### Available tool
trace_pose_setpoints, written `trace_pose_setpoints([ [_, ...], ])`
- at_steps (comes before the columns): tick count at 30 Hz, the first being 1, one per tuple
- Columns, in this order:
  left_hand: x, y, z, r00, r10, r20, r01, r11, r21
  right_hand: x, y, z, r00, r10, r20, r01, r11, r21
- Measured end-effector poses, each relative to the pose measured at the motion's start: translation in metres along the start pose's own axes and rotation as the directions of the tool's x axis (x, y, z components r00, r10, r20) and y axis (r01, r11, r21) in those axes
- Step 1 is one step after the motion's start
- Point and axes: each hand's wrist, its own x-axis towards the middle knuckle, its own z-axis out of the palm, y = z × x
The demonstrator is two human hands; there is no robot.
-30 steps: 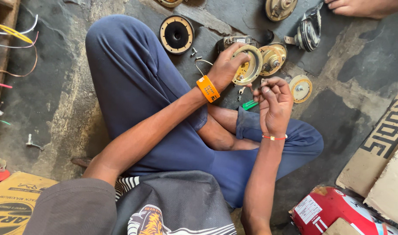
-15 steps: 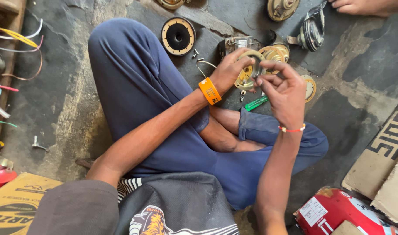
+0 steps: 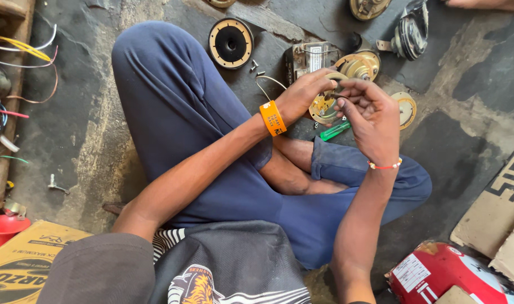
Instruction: The person sits on the floor and uses a small wrench to tighten a screw on a circular electrical component. They then pick up a small metal piece and insert it into the component, continuing to adjust and tighten parts with the wrench.
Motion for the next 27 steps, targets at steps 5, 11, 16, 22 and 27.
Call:
trace_pose_setpoints([
  [5, 0.003, -0.013, -0.005, 0.995, 0.089, 0.041, -0.094, 0.986, 0.140, -0.004, 0.006, -0.005, 0.999, -0.009, -0.047, 0.008, 1.000, -0.009],
  [11, 0.004, -0.029, -0.012, 0.986, 0.150, 0.069, -0.163, 0.942, 0.295, -0.007, 0.004, -0.002, 1.000, -0.025, -0.015, 0.023, 0.991, -0.128],
  [16, 0.003, -0.021, -0.007, 0.991, 0.117, 0.057, -0.127, 0.967, 0.220, -0.002, 0.003, 0.008, 0.998, 0.017, -0.068, -0.017, 1.000, 0.008],
  [22, -0.003, -0.004, -0.001, 0.999, 0.001, 0.035, -0.004, 0.996, 0.087, -0.002, 0.009, 0.007, 0.998, -0.004, -0.060, 0.002, 0.999, -0.042],
  [27, -0.004, 0.000, 0.002, 0.998, -0.009, 0.059, 0.012, 0.999, -0.039, 0.000, 0.013, 0.007, 0.996, -0.010, -0.084, 0.006, 0.999, -0.041],
])
